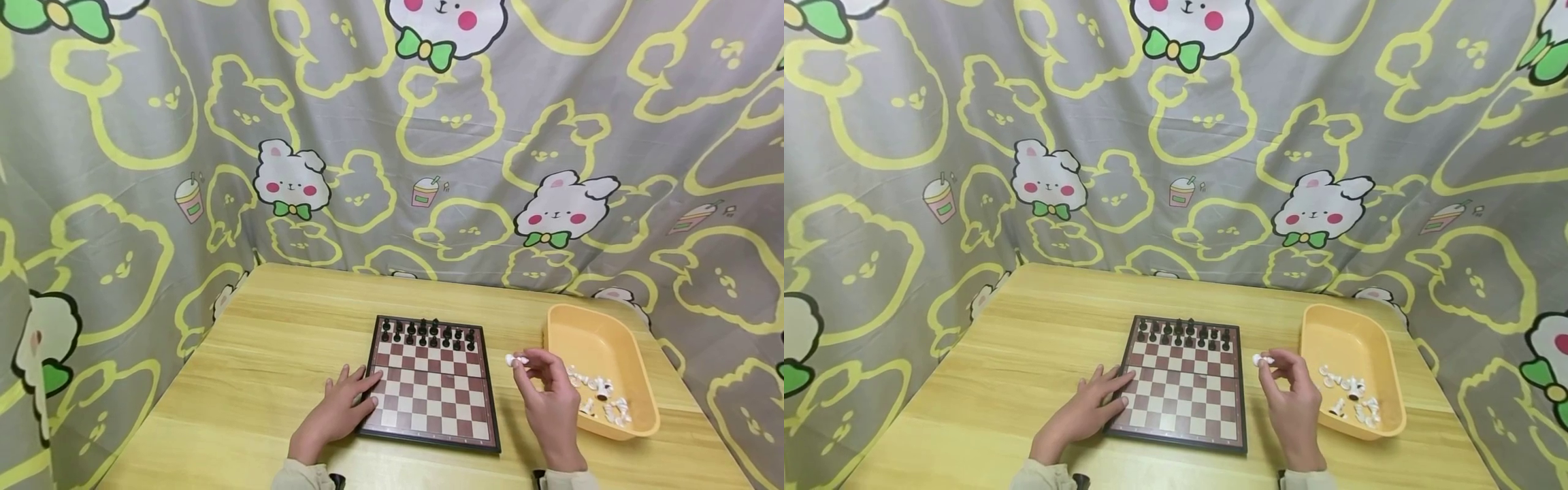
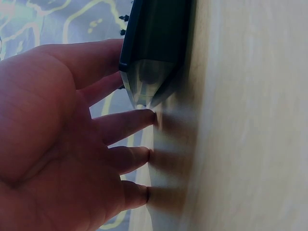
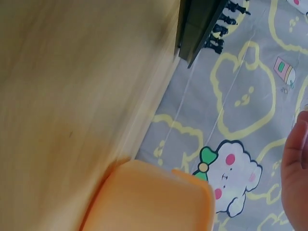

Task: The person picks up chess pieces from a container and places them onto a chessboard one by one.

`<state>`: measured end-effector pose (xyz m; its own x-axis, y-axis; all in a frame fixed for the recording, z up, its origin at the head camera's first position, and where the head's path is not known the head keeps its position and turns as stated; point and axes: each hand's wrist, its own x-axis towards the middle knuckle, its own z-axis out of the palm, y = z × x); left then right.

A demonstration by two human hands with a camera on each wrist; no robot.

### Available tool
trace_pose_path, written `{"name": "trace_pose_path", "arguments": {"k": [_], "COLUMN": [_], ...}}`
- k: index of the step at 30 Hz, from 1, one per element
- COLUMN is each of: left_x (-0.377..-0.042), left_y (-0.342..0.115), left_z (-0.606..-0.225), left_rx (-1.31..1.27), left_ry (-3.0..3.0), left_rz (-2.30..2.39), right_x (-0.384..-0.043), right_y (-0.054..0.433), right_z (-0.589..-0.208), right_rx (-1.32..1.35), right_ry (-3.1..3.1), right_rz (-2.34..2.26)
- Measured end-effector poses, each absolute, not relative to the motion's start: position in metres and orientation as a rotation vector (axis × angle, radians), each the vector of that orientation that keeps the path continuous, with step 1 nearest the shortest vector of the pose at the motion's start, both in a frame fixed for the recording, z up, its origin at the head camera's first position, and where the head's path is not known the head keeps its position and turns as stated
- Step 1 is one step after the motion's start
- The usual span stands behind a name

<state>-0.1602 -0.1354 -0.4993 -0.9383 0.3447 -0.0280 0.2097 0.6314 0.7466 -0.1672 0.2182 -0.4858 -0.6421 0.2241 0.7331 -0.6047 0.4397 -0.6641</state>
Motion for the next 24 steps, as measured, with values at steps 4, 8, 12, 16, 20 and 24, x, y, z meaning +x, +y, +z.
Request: {"name": "trace_pose_path", "arguments": {"k": [4, 8, 12, 16, 20, 24], "left_x": [-0.161, -0.162, -0.162, -0.163, -0.162, -0.162], "left_y": [-0.135, -0.136, -0.136, -0.135, -0.135, -0.135], "left_z": [-0.499, -0.499, -0.499, -0.500, -0.499, -0.500], "left_rx": [0.466, 0.470, 0.469, 0.467, 0.461, 0.452], "left_ry": [2.688, 2.694, 2.696, 2.697, 2.693, 2.687], "left_rz": [1.188, 1.184, 1.181, 1.175, 1.179, 1.180], "right_x": [-0.167, -0.167, -0.166, -0.164, -0.162, -0.160], "right_y": [0.210, 0.202, 0.196, 0.190, 0.184, 0.179], "right_z": [-0.487, -0.489, -0.490, -0.491, -0.492, -0.493], "right_rx": [0.389, 0.463, 0.522, 0.558, 0.622, 0.694], "right_ry": [-1.916, -1.976, -2.032, -2.092, -2.140, -2.156], "right_rz": [1.269, 1.264, 1.252, 1.207, 1.179, 1.159]}}
